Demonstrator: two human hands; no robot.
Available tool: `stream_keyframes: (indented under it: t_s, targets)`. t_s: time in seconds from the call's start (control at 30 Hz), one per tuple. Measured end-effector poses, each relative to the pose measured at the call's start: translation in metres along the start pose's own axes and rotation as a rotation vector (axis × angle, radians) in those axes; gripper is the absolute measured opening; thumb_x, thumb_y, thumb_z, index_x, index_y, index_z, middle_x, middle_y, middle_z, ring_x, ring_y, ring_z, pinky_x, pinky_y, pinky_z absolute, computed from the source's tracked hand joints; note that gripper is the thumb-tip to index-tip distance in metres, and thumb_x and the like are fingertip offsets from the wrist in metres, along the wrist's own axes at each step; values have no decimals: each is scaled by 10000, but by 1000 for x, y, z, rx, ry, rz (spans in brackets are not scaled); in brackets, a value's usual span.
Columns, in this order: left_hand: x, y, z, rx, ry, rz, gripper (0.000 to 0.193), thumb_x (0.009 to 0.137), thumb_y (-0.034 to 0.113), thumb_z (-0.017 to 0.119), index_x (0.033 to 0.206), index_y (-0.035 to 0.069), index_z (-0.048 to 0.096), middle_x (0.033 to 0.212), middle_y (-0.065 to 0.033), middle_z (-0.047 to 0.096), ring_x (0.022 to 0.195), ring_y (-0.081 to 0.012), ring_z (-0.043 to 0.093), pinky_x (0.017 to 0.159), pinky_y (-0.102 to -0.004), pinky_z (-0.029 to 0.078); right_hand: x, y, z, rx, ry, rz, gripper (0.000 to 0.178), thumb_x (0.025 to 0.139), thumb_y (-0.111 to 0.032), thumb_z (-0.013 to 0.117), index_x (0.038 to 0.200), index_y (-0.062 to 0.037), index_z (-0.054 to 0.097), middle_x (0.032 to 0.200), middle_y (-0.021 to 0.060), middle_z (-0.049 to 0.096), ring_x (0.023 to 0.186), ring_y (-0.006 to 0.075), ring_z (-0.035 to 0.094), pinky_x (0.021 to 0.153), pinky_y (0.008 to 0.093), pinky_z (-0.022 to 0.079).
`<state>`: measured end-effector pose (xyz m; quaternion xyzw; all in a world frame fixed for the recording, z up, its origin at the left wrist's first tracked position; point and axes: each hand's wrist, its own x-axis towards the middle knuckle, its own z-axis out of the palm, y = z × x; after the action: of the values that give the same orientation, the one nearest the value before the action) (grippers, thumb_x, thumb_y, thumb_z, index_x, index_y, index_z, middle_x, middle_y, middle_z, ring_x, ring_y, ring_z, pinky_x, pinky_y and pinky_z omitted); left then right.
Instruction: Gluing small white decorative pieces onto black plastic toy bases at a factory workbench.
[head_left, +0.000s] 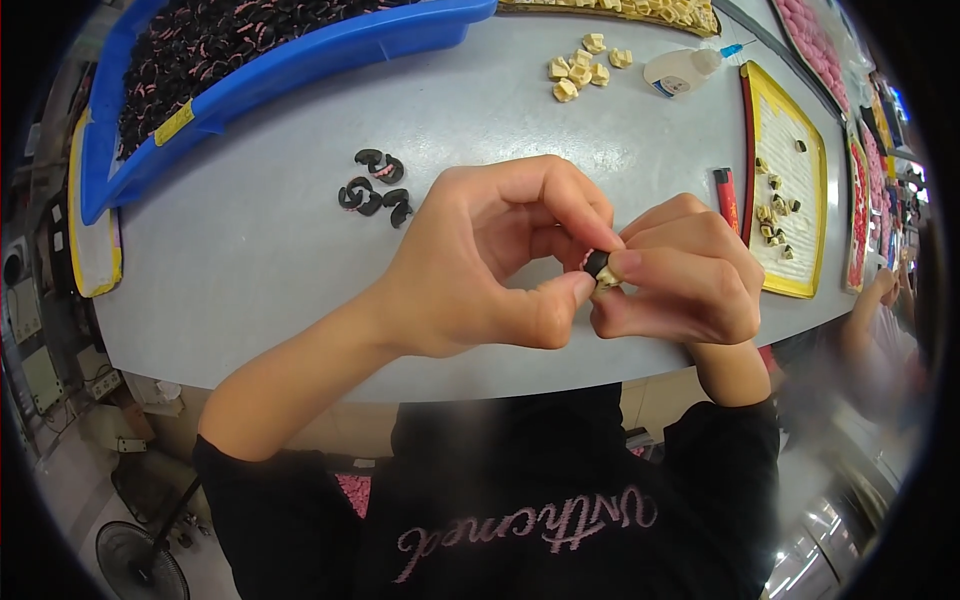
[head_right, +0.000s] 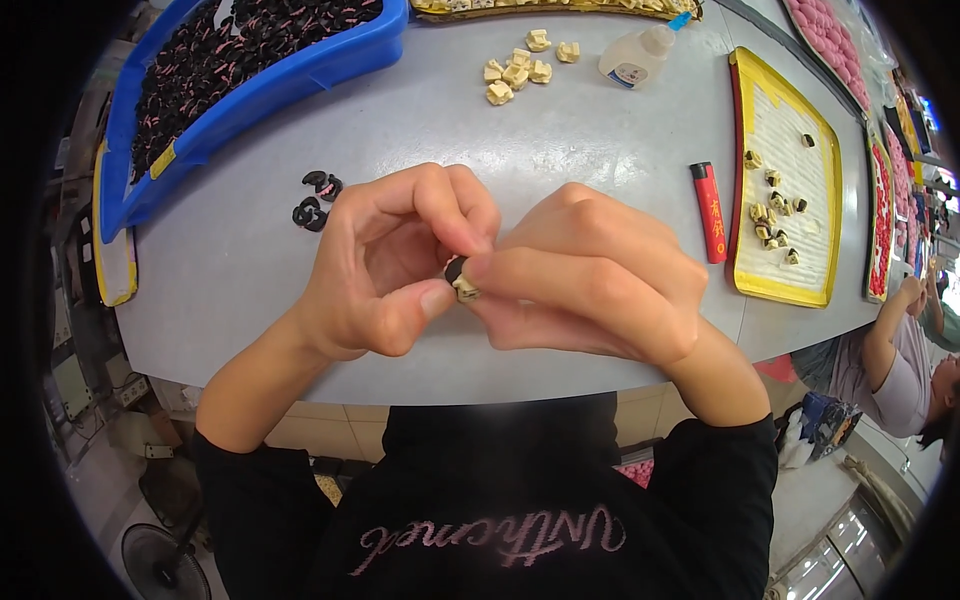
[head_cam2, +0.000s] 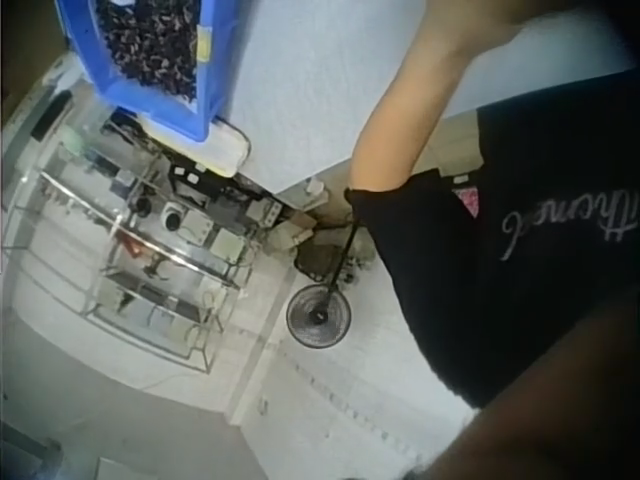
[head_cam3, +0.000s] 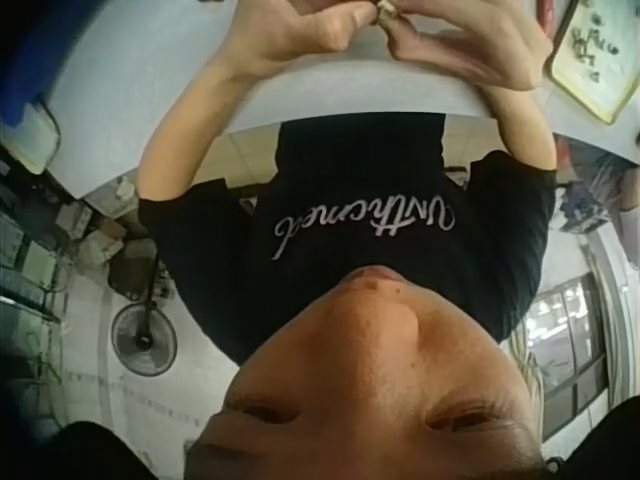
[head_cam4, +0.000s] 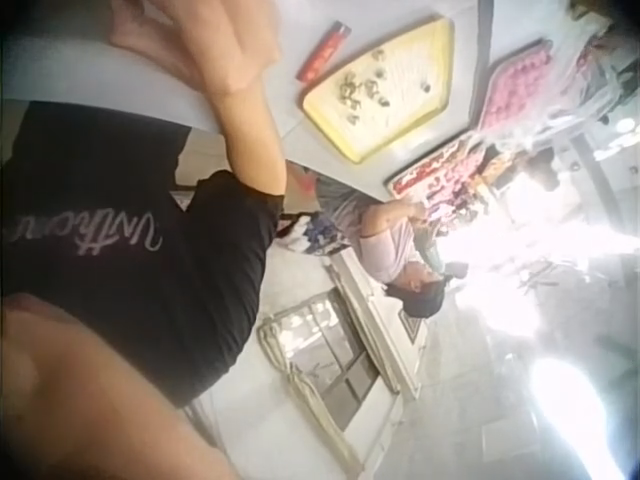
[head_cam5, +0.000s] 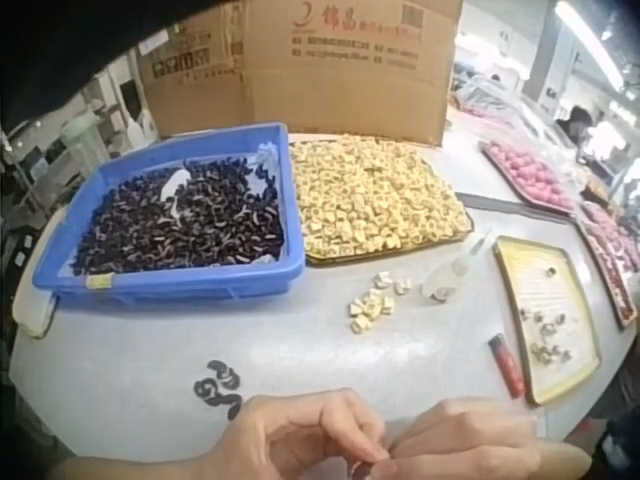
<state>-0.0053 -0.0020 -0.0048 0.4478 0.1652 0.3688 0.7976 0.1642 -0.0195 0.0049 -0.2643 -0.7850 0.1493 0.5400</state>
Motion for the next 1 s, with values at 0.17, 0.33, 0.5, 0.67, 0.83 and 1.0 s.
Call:
stream_keyframes:
  t_s: [0.17, 0.33, 0.5, 0.67, 0.83, 1.0]
  targets:
    - [-1, -3, -2, -38, 33, -13, 196, 626, 38, 529, 818, 27, 491, 883, -84, 481, 767, -100, 433, 706, -234, 396, -1, 5, 1, -13, -16, -10, 368, 517, 113, 729, 842, -9, 607, 695, 61, 585, 544, 141, 552, 464, 219, 440]
    - [-1, -3, -2, -61, 39, -28, 182, 640, 47, 535, 814, 42, 479, 894, -78, 478, 777, -95, 428, 721, -237, 389, -2, 5, 1, -41, -16, -27, 368, 521, 108, 731, 844, -13, 602, 711, 65, 586, 540, 139, 550, 468, 225, 444]
    - [0, -2, -2, -77, 29, -27, 181, 666, 56, 542, 833, 43, 473, 893, -77, 476, 790, -97, 432, 721, -242, 391, -2, 8, 1, -52, -12, -65, 370, 514, 112, 725, 846, 11, 595, 720, 72, 589, 549, 149, 554, 468, 228, 443]
    - [2, -5, -7, -64, 25, -15, 177, 737, 87, 558, 888, 40, 480, 922, -75, 490, 827, -117, 460, 727, -258, 401, 1, 17, -3, -18, -46, -23, 365, 521, 114, 709, 854, 26, 589, 722, 79, 598, 580, 160, 570, 498, 228, 449]
    - [2, 2, -6, -153, 86, -97, 227, 784, 125, 575, 983, 42, 504, 983, -62, 516, 857, -113, 474, 767, -263, 401, 2, 17, -6, -17, -54, 70, 389, 539, 109, 694, 905, 21, 595, 723, 74, 602, 614, 157, 577, 546, 233, 457]
    - [2, 2, -7, -224, 127, -33, 229, 806, 64, 614, 1004, -19, 533, 958, -84, 561, 928, -143, 545, 839, -279, 449, 4, 20, -6, -26, -81, 113, 395, 584, 119, 654, 966, 28, 609, 742, 73, 598, 636, 156, 576, 566, 230, 454]
